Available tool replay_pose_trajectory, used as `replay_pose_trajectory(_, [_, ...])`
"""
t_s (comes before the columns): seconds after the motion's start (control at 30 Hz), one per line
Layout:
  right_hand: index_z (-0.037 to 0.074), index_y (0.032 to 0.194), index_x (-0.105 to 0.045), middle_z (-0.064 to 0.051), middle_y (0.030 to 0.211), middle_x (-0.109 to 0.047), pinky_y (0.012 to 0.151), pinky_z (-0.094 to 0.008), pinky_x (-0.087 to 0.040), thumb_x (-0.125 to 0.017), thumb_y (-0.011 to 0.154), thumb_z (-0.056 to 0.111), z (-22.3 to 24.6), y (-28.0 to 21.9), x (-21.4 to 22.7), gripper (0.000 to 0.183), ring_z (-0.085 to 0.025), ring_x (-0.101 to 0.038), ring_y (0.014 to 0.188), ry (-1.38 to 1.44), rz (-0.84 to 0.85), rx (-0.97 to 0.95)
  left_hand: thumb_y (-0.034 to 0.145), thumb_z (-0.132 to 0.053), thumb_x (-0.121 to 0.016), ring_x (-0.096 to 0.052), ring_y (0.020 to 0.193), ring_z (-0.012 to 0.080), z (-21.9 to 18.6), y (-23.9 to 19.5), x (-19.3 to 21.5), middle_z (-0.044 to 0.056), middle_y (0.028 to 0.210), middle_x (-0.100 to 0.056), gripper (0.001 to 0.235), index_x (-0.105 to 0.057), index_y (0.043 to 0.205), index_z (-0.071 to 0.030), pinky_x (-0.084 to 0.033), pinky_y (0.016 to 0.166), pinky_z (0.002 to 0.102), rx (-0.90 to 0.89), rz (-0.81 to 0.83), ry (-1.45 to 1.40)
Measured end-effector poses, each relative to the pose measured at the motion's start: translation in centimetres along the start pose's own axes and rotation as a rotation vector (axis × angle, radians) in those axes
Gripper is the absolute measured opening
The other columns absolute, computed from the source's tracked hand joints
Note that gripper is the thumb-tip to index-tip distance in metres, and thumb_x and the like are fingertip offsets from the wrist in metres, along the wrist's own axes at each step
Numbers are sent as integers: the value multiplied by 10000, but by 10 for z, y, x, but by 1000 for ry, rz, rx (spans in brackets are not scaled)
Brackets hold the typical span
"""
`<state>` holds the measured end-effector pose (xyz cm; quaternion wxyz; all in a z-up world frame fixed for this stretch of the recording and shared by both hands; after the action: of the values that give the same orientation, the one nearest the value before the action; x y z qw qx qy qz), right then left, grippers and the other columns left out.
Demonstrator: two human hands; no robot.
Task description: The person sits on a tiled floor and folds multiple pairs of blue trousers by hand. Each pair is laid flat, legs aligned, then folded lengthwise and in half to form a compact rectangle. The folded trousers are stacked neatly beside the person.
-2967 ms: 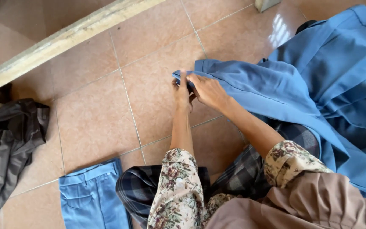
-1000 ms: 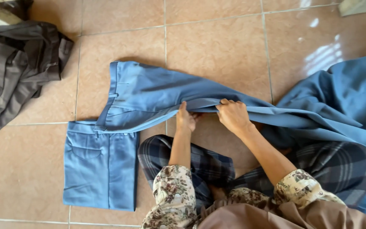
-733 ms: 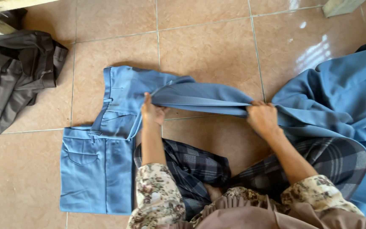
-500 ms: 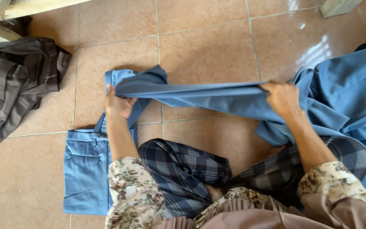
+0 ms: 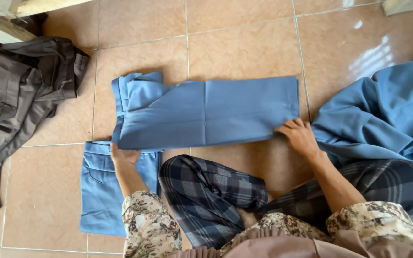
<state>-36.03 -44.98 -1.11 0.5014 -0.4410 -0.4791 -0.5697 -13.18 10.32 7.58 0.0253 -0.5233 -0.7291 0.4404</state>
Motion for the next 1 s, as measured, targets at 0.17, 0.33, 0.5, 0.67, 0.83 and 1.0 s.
replay_pose_trajectory(0.17, [364,1312,-674,-47,1397,-534,1025,-562,-519,-604,856,40,-25,4,-32,564,-406,-491,1349,260,372,-295,1027,-682,-347,-587,1280,359,33,78,82,177,1389,-548,749,-353,1466,-75,-474,1067,510,251,-122,385])
replay_pose_trajectory(0.33, [371,1210,-734,-75,1145,-638,861,-502,-595,-705,884,210,-93,6,-103,364,-356,-693,1065,411,124,-681,956,-523,-558,-751,579,291,56,71,77,174,691,-751,508,-798,807,-100,-645,531,381,-6,-310,1448])
replay_pose_trajectory(0.5, [251,1254,-707,-63,1016,-719,819,-540,-585,-821,877,379,-72,12,-80,413,-357,-721,1019,395,128,-894,847,-679,-500,-486,490,108,165,99,10,-120,615,-454,311,-485,667,-425,-413,418,246,-1917,-892,2044])
replay_pose_trajectory(0.67, [226,1190,-702,-99,1046,-737,852,-567,-564,-832,854,397,-58,15,-60,399,-398,-712,1051,365,171,-929,821,-476,-762,-685,1110,246,230,52,-79,-63,1133,-689,355,-659,1151,-394,-571,890,481,-432,253,2007])
replay_pose_trajectory(0.83, [94,1185,-646,-201,1225,-632,973,-645,-489,-820,873,391,-35,18,-21,464,-456,-618,1188,443,151,-953,875,-310,-771,-547,1338,355,233,12,-110,129,1485,-506,680,-484,1489,-250,-520,1020,545,-395,356,2048])
replay_pose_trajectory(1.0, [140,1094,-649,-149,1157,-617,953,-635,-490,-801,892,379,-42,16,-41,347,-429,-631,1157,409,144,-931,863,-246,-777,-544,1325,373,237,21,-97,134,1514,-452,702,-474,1493,-176,-551,1010,535,-494,333,2023])
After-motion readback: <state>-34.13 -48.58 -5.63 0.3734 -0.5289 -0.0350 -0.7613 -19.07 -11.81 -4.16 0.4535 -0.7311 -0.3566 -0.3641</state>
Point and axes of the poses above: each hand's wrist, its own y-axis towards the middle knuckle, its own x-axis out of the back of the hand, z = x × y, the point moved 1 cm from there along y, towards the middle knuckle
